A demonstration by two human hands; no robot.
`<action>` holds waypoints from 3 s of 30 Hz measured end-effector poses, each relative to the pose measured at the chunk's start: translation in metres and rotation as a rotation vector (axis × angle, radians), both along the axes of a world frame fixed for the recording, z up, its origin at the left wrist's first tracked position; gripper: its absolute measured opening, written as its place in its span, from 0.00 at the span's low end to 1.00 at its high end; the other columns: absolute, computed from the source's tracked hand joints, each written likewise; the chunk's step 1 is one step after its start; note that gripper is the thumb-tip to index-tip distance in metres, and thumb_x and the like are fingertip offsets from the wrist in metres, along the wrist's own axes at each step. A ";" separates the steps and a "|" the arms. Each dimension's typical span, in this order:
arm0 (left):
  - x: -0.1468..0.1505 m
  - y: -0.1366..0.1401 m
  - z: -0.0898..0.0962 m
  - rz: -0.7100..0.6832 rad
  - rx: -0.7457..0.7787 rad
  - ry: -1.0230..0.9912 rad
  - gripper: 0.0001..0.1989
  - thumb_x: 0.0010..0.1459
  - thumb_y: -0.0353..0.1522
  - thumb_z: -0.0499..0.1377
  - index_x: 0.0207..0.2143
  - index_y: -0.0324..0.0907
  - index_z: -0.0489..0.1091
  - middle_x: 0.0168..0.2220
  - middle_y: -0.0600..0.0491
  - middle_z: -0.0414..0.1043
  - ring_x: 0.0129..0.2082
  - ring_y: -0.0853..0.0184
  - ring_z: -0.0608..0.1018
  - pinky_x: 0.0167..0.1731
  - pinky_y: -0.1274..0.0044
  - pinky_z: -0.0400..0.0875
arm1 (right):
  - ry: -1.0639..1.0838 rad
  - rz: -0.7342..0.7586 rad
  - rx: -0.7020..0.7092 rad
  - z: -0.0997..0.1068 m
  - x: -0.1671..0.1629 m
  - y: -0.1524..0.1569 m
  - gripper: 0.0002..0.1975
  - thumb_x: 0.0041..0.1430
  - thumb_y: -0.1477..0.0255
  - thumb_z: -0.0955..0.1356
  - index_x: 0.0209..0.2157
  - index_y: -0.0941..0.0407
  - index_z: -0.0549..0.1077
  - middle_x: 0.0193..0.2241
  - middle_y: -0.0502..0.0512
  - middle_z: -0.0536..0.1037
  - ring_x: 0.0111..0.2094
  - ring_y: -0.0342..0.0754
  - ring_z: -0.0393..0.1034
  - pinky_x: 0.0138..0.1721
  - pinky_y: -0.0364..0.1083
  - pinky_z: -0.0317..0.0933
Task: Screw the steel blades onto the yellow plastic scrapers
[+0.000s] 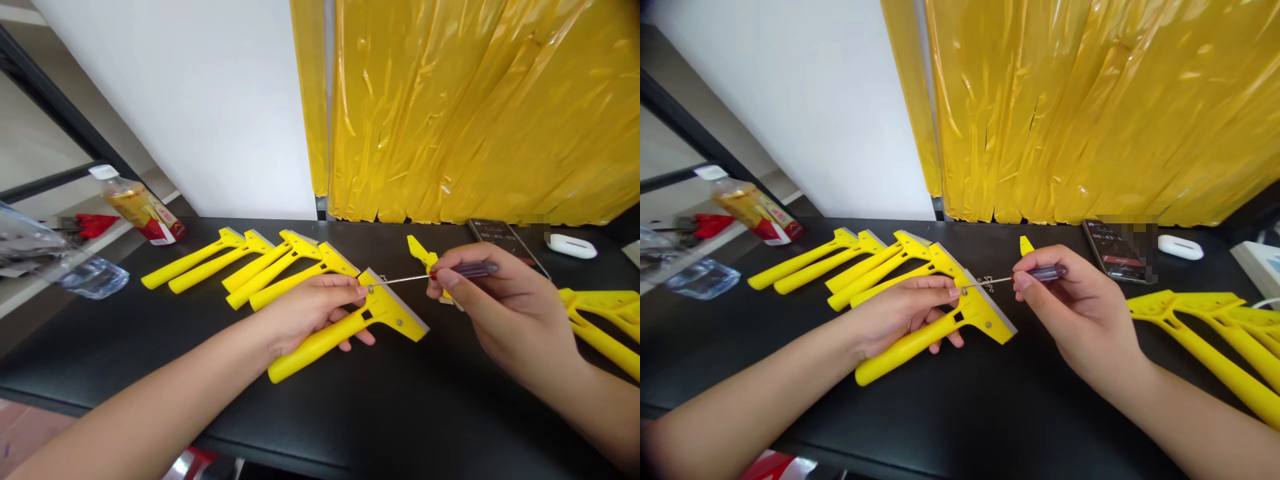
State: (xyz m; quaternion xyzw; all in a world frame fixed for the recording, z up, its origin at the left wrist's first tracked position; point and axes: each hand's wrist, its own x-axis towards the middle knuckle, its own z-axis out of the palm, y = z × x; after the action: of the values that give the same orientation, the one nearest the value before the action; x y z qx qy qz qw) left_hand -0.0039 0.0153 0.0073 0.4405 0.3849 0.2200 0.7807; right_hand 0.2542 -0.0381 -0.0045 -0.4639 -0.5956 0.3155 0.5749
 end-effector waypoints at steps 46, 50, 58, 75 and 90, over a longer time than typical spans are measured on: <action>0.000 0.000 0.001 -0.008 -0.058 0.023 0.14 0.63 0.38 0.71 0.43 0.37 0.75 0.42 0.47 0.80 0.31 0.60 0.88 0.22 0.79 0.80 | -0.067 -0.004 0.040 -0.001 0.003 -0.003 0.06 0.68 0.65 0.75 0.45 0.45 0.80 0.36 0.51 0.81 0.37 0.51 0.75 0.37 0.49 0.68; 0.000 0.000 0.002 0.017 -0.054 0.029 0.18 0.60 0.39 0.73 0.44 0.38 0.75 0.43 0.46 0.80 0.30 0.60 0.88 0.21 0.79 0.79 | -0.099 -0.012 0.057 0.001 0.003 -0.003 0.05 0.68 0.65 0.75 0.45 0.46 0.80 0.36 0.51 0.80 0.37 0.52 0.76 0.36 0.51 0.69; 0.001 -0.002 0.004 0.015 0.009 0.062 0.13 0.65 0.38 0.70 0.41 0.38 0.75 0.42 0.49 0.79 0.31 0.61 0.88 0.23 0.79 0.79 | -0.250 -0.041 0.136 0.007 0.000 -0.006 0.01 0.69 0.66 0.73 0.42 0.44 0.79 0.35 0.51 0.80 0.34 0.52 0.75 0.36 0.52 0.71; 0.002 -0.009 0.016 0.250 0.554 0.242 0.12 0.67 0.40 0.66 0.33 0.43 0.72 0.29 0.56 0.76 0.29 0.65 0.83 0.29 0.76 0.80 | -1.111 -0.151 0.543 0.034 -0.013 -0.027 0.01 0.75 0.69 0.66 0.44 0.51 0.69 0.36 0.57 0.83 0.36 0.57 0.80 0.40 0.56 0.69; -0.005 -0.006 0.009 0.307 0.730 0.355 0.13 0.67 0.44 0.65 0.36 0.46 0.74 0.29 0.56 0.76 0.28 0.65 0.79 0.28 0.76 0.71 | -1.129 -0.143 0.436 0.020 -0.014 -0.021 0.08 0.79 0.68 0.62 0.41 0.53 0.68 0.28 0.50 0.75 0.25 0.49 0.73 0.28 0.49 0.60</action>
State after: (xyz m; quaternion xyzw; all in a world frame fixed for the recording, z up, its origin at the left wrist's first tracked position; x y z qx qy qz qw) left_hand -0.0092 0.0094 0.0160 0.6565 0.4712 0.3758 0.4535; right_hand 0.2400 -0.0587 0.0153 -0.4700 -0.8267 -0.1476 0.2717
